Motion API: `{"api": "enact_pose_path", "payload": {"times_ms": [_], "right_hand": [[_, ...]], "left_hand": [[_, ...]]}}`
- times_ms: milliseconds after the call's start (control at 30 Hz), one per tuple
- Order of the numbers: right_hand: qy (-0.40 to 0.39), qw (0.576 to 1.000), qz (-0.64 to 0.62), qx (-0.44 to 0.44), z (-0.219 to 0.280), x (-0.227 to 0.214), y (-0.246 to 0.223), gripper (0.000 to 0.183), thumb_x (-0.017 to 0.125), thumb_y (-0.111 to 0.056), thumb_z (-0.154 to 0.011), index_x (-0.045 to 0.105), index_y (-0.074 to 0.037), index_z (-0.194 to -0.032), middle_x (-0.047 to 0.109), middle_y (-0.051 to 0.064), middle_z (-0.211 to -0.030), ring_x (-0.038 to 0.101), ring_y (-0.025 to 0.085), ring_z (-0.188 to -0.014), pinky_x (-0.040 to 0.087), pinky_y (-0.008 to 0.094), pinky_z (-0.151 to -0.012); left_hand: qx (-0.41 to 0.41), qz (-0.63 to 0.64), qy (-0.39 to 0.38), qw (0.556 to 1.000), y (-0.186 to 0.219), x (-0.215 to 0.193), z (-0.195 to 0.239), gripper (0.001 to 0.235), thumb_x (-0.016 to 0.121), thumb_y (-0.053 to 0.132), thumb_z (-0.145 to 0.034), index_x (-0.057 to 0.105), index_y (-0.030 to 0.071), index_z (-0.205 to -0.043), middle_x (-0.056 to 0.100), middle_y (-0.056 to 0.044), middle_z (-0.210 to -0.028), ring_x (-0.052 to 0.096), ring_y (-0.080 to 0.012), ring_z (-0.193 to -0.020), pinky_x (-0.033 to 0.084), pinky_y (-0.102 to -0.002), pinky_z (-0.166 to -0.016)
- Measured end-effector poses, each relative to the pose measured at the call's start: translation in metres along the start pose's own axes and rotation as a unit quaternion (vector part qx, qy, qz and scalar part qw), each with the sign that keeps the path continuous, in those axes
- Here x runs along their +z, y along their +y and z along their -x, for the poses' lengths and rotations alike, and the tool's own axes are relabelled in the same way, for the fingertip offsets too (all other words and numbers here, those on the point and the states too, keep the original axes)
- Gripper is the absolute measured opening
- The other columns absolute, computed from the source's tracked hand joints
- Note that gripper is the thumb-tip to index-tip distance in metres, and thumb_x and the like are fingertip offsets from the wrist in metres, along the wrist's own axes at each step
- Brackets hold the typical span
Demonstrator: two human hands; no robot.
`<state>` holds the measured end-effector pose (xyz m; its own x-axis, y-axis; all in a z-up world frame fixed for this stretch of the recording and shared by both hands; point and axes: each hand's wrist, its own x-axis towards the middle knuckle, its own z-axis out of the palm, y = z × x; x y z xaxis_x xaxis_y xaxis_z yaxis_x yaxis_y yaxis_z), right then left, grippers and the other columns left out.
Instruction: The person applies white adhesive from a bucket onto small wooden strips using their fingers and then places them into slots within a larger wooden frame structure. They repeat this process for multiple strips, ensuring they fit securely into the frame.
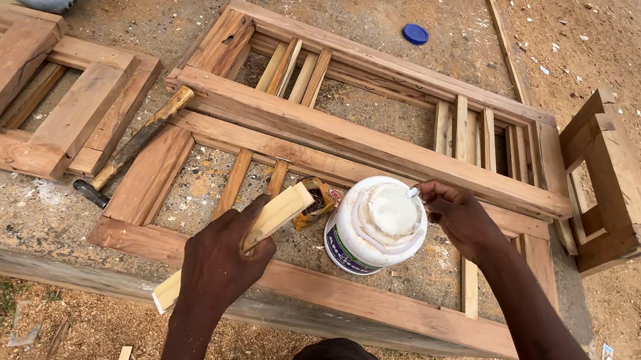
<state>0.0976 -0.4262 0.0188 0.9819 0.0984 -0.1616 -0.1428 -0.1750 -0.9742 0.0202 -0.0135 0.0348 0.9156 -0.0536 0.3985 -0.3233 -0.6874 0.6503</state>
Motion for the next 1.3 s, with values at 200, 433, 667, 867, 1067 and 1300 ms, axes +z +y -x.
{"api": "enact_pose_path", "payload": {"times_ms": [200, 433, 667, 867, 1067, 1300], "right_hand": [[-0.028, 0.983, -0.15, -0.105, 0.03, 0.05, -0.028, 0.03, 0.053, 0.01, -0.09, 0.067, -0.006, -0.111, 0.062, 0.001, -0.104, 0.053, 0.01, -0.093, 0.045, 0.029, -0.083], [-0.021, 0.951, 0.149, -0.27, 0.053, 0.079, -0.076, 0.05, 0.044, 0.013, -0.085, 0.07, -0.009, -0.121, 0.06, 0.008, -0.118, 0.052, 0.018, -0.107, 0.044, 0.032, -0.094], [0.035, 0.856, 0.376, -0.353, 0.057, 0.094, -0.088, 0.066, 0.049, 0.016, -0.073, 0.073, -0.018, -0.125, 0.055, 0.01, -0.118, 0.048, 0.03, -0.115, 0.044, 0.042, -0.101], [0.054, 0.721, 0.578, -0.378, 0.079, 0.104, -0.091, 0.075, 0.062, 0.015, -0.073, 0.07, -0.026, -0.136, 0.052, 0.012, -0.124, 0.045, 0.033, -0.114, 0.039, 0.047, -0.097], [0.034, 0.695, 0.615, -0.372, 0.098, 0.096, -0.092, 0.073, 0.063, 0.013, -0.074, 0.069, -0.029, -0.133, 0.053, 0.01, -0.127, 0.046, 0.031, -0.116, 0.037, 0.047, -0.096], [0.046, 0.694, 0.605, -0.388, 0.074, 0.108, -0.094, 0.075, 0.061, 0.013, -0.071, 0.064, -0.021, -0.137, 0.051, 0.013, -0.127, 0.045, 0.034, -0.118, 0.037, 0.051, -0.1]], "left_hand": [[0.045, -0.019, -0.096, 0.994, 0.016, 0.013, -0.016, 0.07, 0.077, 0.026, -0.074, 0.06, 0.023, -0.142, 0.076, -0.014, -0.094, 0.074, -0.0317, -0.079, 0.06, -0.046, -0.072], [0.092, -0.045, -0.119, 0.988, 0.042, 0.017, -0.03, 0.073, 0.08, 0.03, -0.074, 0.057, 0.019, -0.143, 0.075, -0.016, -0.103, 0.074, -0.035, -0.085, 0.059, -0.05, -0.077], [0.096, -0.053, -0.117, 0.987, 0.053, 0.017, -0.032, 0.071, 0.081, 0.037, -0.077, 0.058, 0.019, -0.142, 0.075, -0.017, -0.101, 0.074, -0.0334, -0.084, 0.058, -0.049, -0.073], [0.097, -0.081, -0.112, 0.986, 0.05, 0.016, -0.031, 0.074, 0.08, 0.036, -0.076, 0.056, 0.019, -0.144, 0.074, -0.016, -0.099, 0.073, -0.0318, -0.08, 0.058, -0.048, -0.069], [0.097, -0.093, -0.105, 0.985, 0.049, 0.005, -0.028, 0.075, 0.078, 0.035, -0.076, 0.054, 0.021, -0.146, 0.073, -0.014, -0.093, 0.072, -0.0317, -0.078, 0.056, -0.048, -0.065], [0.107, -0.112, -0.102, 0.983, 0.051, 0.008, -0.027, 0.071, 0.074, 0.034, -0.078, 0.056, 0.02, -0.145, 0.072, -0.013, -0.09, 0.072, -0.0299, -0.075, 0.056, -0.047, -0.063]]}}
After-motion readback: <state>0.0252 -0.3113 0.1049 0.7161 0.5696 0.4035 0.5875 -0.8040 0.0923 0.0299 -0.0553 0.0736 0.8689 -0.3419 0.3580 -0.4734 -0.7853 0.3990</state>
